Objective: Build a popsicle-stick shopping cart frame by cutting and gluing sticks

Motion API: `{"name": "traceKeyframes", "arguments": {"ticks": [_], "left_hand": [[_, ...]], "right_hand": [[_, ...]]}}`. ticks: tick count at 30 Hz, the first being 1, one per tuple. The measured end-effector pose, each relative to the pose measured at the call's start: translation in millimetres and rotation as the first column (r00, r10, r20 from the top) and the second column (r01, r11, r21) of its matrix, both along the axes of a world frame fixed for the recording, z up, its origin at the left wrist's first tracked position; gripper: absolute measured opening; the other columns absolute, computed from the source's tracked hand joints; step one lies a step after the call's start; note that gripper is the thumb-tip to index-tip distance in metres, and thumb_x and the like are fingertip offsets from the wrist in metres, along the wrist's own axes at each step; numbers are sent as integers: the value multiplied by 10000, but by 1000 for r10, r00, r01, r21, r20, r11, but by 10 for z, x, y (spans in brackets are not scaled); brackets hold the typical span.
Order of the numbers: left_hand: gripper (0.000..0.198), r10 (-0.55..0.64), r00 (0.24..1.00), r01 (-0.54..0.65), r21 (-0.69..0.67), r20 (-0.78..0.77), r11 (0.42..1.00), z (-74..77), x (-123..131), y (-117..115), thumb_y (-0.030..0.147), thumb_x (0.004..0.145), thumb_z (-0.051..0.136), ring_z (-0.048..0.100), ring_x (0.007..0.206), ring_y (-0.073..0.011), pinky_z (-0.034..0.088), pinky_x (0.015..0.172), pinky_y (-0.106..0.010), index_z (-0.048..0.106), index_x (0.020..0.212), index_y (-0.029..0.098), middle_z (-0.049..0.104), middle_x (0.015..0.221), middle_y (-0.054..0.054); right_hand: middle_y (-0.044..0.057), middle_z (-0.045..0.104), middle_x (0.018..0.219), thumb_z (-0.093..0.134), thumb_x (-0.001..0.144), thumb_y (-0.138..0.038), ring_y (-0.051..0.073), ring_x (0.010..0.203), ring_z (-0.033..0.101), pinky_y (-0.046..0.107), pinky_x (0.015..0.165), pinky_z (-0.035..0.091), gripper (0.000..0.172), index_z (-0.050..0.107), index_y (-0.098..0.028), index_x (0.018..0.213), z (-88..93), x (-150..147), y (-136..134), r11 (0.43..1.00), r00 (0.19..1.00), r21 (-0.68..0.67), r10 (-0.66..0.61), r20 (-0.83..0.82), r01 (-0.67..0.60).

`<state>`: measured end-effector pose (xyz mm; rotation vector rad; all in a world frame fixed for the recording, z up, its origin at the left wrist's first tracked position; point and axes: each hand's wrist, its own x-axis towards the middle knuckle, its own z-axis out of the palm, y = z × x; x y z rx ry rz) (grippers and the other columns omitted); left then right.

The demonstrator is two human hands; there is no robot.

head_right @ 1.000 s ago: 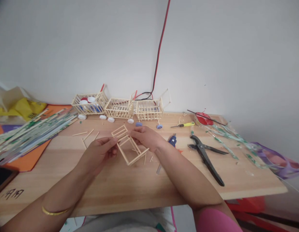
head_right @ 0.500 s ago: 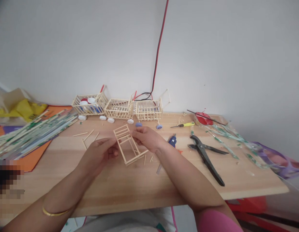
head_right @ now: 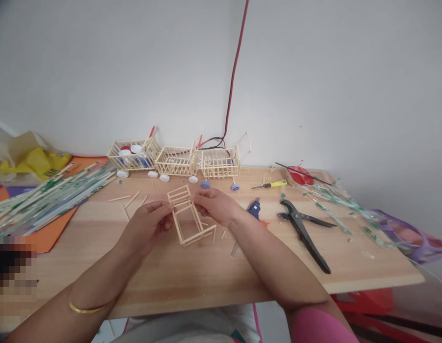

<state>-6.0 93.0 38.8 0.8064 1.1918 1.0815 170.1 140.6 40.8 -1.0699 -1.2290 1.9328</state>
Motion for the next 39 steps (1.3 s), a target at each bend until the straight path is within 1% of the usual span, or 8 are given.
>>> {"name": "traceKeyframes", "arguments": {"ticks": [6, 11, 15, 19, 27, 34, 37, 39], "left_hand": [[211, -14, 999, 16, -34, 46, 999, -2, -2, 0, 291, 661, 667, 428, 420, -57, 319, 437, -185, 555, 570, 137, 514, 494, 38], [221, -16, 997, 19, -30, 75, 999, -26, -20, 6, 288, 670, 670, 431, 427, -58, 329, 438, -184, 544, 571, 136, 514, 500, 38], [217, -28, 995, 31, -28, 94, 999, -34, -28, 7, 299, 676, 686, 435, 437, -56, 341, 448, -181, 558, 612, 135, 523, 523, 39], [240, -46, 995, 48, -25, 91, 999, -38, -39, 13, 315, 681, 698, 436, 449, -53, 350, 457, -176, 553, 618, 134, 532, 537, 35], [303, -17, 998, 17, 2, 56, 1000, -48, -41, 24, 407, 699, 684, 463, 462, -67, 376, 464, -187, 571, 634, 133, 565, 561, 18], [501, -19, 995, 24, -52, 94, 998, -92, -57, 39, 611, 744, 541, 505, 444, -96, 387, 452, -214, 604, 659, 122, 605, 570, -31], [559, -53, 994, 61, -79, 95, 995, -85, -54, 32, 654, 744, 503, 506, 441, -96, 392, 452, -218, 610, 661, 112, 611, 583, -46], [505, -71, 993, 79, -91, 90, 993, -55, -44, 18, 612, 720, 576, 499, 439, -90, 384, 443, -211, 609, 670, 111, 604, 585, -36]], "right_hand": [[-49, 476, 592, 768, 620, -389, 58, 524, 354, 217, 521, 275, 328, 548, -151, 675, 29, -31, -9, 994, 996, -110, -14, -92, 4], [-48, 480, 602, 760, 632, -401, 59, 534, 370, 219, 535, 279, 326, 552, -155, 687, -1, -29, 6, 995, 997, -96, 1, -82, -9], [-56, 443, 579, 659, 724, -484, 64, 526, 343, 234, 543, 266, 345, 550, -161, 672, -20, 15, 9, 992, 994, 123, -25, 105, 12], [-33, 475, 580, 534, 817, -506, 84, 560, 402, 246, 576, 311, 395, 561, -157, 634, -22, 61, 19, 929, 932, 369, -103, 349, -35], [30, 572, 648, 438, 852, -567, 87, 553, 478, 235, 544, 363, 491, 623, -130, 731, 20, 98, 49, 979, 954, 197, -106, 281, 51], [37, 591, 677, 401, 866, -581, 90, 567, 475, 241, 553, 358, 518, 638, -131, 768, 89, 137, 20, 970, 942, 242, -85, 326, 4], [21, 591, 709, 506, 833, -526, 91, 605, 477, 236, 578, 362, 400, 629, -150, 772, 126, 143, -4, 952, 932, 304, -71, 355, -43], [6, 593, 750, 589, 796, -443, 88, 637, 483, 225, 586, 360, 276, 621, -170, 820, 155, 123, -21, 953, 938, 299, -58, 343, -51]]}}
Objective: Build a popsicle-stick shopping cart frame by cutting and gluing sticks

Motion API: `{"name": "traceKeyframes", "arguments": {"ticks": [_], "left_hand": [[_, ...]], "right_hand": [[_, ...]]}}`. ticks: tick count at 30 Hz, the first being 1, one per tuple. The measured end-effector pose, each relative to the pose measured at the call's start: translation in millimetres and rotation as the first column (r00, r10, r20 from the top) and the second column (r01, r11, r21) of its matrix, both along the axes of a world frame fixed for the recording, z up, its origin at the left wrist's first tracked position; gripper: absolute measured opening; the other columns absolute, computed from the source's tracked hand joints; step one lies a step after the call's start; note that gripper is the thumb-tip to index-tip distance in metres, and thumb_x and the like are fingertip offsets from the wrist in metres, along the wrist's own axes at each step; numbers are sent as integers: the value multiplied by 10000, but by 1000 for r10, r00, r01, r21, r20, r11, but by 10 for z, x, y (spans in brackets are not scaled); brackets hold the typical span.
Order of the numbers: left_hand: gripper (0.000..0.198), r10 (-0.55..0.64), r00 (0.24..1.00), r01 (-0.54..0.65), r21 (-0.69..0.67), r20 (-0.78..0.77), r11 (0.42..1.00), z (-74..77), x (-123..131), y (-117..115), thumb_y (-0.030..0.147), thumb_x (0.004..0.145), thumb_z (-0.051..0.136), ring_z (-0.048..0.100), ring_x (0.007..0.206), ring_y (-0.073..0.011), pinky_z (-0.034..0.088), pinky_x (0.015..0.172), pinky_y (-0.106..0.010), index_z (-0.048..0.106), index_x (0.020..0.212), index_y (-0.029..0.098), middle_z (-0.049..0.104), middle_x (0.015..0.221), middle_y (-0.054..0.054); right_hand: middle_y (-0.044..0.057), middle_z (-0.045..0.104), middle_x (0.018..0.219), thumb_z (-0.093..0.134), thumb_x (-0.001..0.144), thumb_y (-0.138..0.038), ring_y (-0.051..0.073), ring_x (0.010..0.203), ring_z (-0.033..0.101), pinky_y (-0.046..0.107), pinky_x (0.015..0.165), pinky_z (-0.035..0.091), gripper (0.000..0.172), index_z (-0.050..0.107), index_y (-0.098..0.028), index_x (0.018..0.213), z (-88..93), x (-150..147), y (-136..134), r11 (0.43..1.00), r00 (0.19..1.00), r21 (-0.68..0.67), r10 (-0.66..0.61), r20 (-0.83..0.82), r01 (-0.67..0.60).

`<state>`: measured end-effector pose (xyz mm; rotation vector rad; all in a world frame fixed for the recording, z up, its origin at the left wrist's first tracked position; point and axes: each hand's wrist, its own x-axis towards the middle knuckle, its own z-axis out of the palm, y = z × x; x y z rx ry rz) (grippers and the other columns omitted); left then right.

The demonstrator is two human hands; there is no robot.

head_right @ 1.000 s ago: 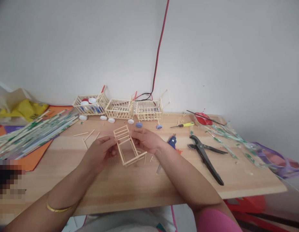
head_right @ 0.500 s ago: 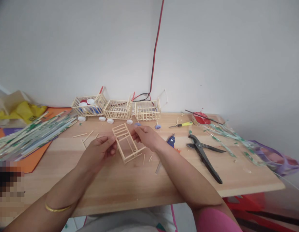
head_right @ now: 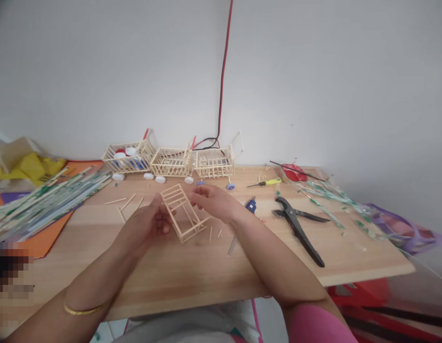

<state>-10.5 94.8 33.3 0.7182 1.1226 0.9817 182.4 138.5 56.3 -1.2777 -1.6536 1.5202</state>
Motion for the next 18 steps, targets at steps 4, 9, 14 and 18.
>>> {"name": "traceKeyframes", "arguments": {"ticks": [4, 9, 14, 18], "left_hand": [[401, -47, 998, 49, -33, 43, 998, 81, 14, -33, 495, 661, 699, 481, 428, -72, 360, 421, -190, 620, 700, 103, 594, 596, -17], [422, -41, 997, 46, -74, 58, 996, 114, 17, -46, 508, 638, 711, 483, 415, -77, 368, 407, -197, 621, 712, 103, 599, 605, -20], [408, -49, 997, 52, -61, 54, 997, 96, 10, -46, 495, 642, 715, 477, 415, -75, 379, 403, -200, 605, 691, 105, 595, 598, -18], [385, -37, 996, 41, -57, 78, 998, 83, -7, -39, 478, 646, 717, 479, 420, -77, 391, 410, -209, 608, 696, 111, 587, 595, -10]], "right_hand": [[-7, 588, 793, 629, 728, -311, 81, 629, 479, 207, 546, 345, 191, 599, -190, 873, -3, -80, -11, 987, 993, -158, -24, -115, 6], [-36, 503, 650, 572, 740, -317, 76, 548, 424, 209, 513, 326, 144, 556, -177, 771, -72, -122, -14, 984, 998, -175, -40, -53, 30], [-43, 471, 595, 543, 781, -377, 87, 535, 407, 229, 517, 309, 201, 555, -177, 757, 12, -39, -50, 996, 984, -20, 91, 154, -89], [-32, 484, 609, 534, 796, -406, 92, 547, 410, 229, 515, 299, 244, 549, -179, 709, 79, 39, -66, 979, 950, 40, 186, 252, -202]]}}
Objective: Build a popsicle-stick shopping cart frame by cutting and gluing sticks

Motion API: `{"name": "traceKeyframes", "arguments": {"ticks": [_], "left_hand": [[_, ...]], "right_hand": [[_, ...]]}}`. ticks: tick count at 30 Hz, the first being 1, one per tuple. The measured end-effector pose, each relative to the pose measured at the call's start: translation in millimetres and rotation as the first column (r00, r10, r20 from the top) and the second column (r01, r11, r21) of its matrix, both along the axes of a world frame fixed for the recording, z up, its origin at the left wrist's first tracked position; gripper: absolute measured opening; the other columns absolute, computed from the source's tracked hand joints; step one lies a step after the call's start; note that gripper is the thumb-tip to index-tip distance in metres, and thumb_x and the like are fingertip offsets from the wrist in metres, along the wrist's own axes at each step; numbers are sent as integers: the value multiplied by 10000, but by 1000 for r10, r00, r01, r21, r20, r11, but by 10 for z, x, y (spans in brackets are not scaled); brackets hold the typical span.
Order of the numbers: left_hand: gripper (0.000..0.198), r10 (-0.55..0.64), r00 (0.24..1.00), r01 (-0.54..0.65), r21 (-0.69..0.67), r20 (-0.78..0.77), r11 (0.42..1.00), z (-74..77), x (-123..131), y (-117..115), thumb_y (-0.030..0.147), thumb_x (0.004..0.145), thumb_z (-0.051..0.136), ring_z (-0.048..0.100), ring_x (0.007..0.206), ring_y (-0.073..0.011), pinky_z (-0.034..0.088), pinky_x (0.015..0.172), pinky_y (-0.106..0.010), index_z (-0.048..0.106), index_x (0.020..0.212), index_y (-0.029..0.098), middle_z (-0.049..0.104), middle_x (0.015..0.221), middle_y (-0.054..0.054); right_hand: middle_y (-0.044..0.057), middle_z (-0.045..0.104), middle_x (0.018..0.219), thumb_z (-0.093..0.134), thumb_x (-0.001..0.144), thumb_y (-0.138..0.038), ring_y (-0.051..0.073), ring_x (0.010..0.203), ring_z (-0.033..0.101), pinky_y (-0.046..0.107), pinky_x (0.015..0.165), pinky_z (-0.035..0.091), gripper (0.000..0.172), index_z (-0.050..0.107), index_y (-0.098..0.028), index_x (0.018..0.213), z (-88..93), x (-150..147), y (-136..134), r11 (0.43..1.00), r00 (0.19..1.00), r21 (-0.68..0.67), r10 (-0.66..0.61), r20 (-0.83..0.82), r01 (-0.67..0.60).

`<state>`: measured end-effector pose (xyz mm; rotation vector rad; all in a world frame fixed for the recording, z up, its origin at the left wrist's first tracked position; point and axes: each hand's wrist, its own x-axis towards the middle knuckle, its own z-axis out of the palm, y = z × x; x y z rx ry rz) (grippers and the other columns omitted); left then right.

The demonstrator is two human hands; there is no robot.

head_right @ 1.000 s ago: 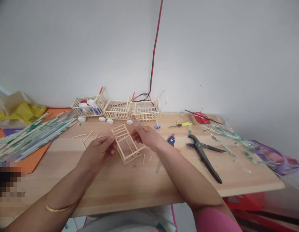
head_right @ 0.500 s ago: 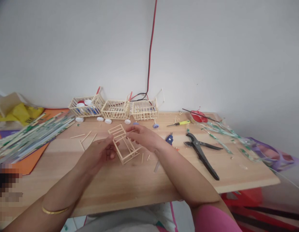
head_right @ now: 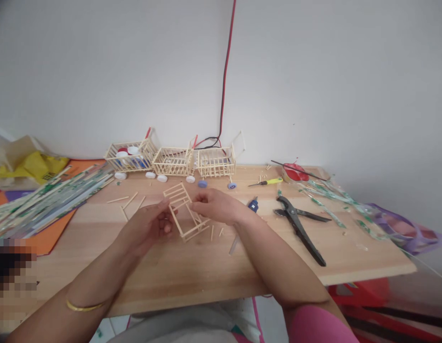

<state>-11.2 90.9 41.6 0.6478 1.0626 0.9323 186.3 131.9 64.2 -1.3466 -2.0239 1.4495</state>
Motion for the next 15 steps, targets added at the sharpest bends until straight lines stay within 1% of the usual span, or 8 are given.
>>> {"name": "traceKeyframes", "arguments": {"ticks": [3, 7, 11, 15], "left_hand": [[370, -1, 1000, 1, -52, 18, 999, -5, 21, 6, 460, 637, 728, 483, 427, -78, 378, 403, -206, 621, 724, 117, 573, 589, 3], [317, -11, 995, 22, -111, 99, 994, 17, 118, -17, 396, 618, 747, 486, 461, -76, 381, 426, -207, 618, 752, 139, 555, 611, 27], [282, 18, 991, -5, -96, 131, 995, 70, 216, -58, 340, 591, 752, 440, 465, -65, 349, 428, -197, 582, 680, 134, 498, 569, 44], [258, 29, 993, -17, -104, 118, 994, 92, 240, -64, 282, 584, 744, 397, 452, -52, 331, 432, -193, 540, 619, 128, 480, 551, 42]], "right_hand": [[-33, 463, 597, 535, 799, -417, 90, 537, 395, 224, 500, 292, 256, 549, -178, 707, -14, 17, -20, 1000, 1000, -2, 4, -2, -4], [-38, 453, 608, 548, 795, -417, 83, 532, 377, 219, 496, 293, 250, 554, -178, 723, -58, -13, -83, 1000, 998, -27, 3, -60, -4], [-41, 450, 625, 554, 794, -397, 77, 533, 357, 215, 494, 284, 224, 572, -175, 766, -79, -55, -165, 998, 990, -60, -17, -139, 9], [-38, 460, 647, 578, 782, -378, 74, 550, 361, 207, 499, 280, 210, 578, -168, 776, -70, -73, -207, 995, 986, -99, -26, -162, 10]]}}
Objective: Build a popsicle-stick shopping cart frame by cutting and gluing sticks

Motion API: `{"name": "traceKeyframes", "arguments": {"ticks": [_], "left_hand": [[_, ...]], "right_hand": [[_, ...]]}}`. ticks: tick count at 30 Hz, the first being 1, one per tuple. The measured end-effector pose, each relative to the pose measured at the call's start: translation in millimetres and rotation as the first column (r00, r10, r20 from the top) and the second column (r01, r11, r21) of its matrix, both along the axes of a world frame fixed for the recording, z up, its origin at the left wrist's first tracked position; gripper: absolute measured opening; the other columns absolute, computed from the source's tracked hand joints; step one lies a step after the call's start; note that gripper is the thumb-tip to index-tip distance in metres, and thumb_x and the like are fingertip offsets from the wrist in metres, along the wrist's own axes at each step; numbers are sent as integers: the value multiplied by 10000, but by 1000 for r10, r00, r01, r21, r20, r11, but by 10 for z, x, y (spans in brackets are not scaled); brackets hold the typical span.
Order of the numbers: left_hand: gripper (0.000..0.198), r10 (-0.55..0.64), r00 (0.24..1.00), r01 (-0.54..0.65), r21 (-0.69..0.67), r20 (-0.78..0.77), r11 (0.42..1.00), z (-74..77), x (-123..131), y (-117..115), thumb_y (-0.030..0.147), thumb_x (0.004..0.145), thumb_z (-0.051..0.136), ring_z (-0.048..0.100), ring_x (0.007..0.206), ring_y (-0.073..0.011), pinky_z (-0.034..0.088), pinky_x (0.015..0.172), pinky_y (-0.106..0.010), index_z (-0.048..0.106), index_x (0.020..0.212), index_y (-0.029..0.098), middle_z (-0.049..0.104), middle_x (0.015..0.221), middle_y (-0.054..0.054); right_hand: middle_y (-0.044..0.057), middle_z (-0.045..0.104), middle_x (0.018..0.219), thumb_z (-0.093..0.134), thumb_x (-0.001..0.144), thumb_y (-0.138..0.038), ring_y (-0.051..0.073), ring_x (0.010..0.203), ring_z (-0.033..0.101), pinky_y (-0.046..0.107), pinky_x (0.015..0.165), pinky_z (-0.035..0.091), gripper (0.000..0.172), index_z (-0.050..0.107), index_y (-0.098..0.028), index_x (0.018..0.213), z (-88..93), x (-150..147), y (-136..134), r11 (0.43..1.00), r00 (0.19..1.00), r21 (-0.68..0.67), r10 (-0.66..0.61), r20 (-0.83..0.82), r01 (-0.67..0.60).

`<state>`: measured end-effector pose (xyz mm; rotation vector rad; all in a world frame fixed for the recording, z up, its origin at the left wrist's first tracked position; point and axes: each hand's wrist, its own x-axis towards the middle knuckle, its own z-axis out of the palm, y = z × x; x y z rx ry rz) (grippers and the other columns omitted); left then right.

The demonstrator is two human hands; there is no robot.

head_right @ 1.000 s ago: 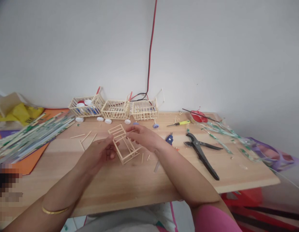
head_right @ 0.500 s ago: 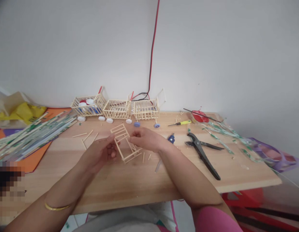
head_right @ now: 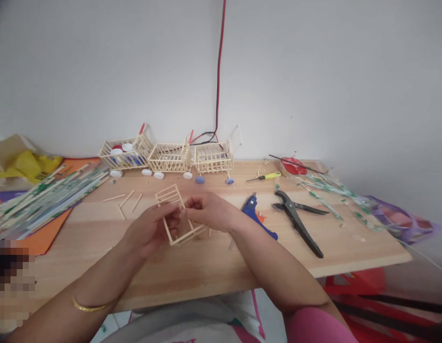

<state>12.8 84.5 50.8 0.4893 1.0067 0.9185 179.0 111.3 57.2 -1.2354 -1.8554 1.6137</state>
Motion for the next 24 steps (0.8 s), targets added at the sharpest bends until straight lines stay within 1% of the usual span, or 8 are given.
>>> {"name": "traceKeyframes", "arguments": {"ticks": [6, 11, 16, 21, 24], "left_hand": [[240, 15, 999, -14, 22, -31, 1000, -29, -10, 11, 264, 589, 738, 411, 464, -59, 334, 448, -195, 547, 627, 124, 478, 536, 36], [246, 19, 999, -18, 21, -49, 1000, -25, -7, 13, 255, 578, 740, 402, 458, -55, 328, 445, -192, 531, 599, 128, 469, 524, 40], [235, -6, 999, 8, 36, -47, 999, -27, -21, 11, 261, 584, 737, 409, 469, -64, 341, 449, -200, 544, 600, 128, 483, 529, 31], [232, -27, 999, 28, 31, -41, 999, -27, -27, 8, 257, 598, 732, 403, 471, -60, 333, 451, -192, 539, 610, 129, 477, 532, 34], [259, -31, 999, 31, 17, -19, 999, -27, -29, 15, 294, 602, 741, 415, 465, -62, 331, 446, -194, 539, 620, 132, 492, 544, 30]], "right_hand": [[-42, 473, 654, 586, 782, -403, 73, 555, 373, 207, 507, 293, 228, 581, -175, 780, -15, -2, 7, 1000, 1000, -9, -4, -28, 4], [-41, 466, 649, 580, 788, -404, 74, 555, 373, 210, 504, 289, 231, 588, -173, 782, -18, -1, 6, 1000, 1000, -2, -1, -29, 1], [-42, 462, 620, 596, 769, -403, 73, 534, 362, 210, 488, 279, 235, 586, -168, 756, 7, 4, -6, 1000, 1000, -24, 0, -1, 0], [-45, 429, 604, 584, 780, -410, 69, 523, 339, 206, 477, 256, 248, 576, -164, 756, 5, 3, -10, 999, 1000, -48, 15, -19, -16], [-42, 438, 612, 592, 775, -418, 70, 529, 348, 208, 482, 261, 256, 579, -163, 765, 1, 4, -8, 998, 999, -64, 16, -32, -18]]}}
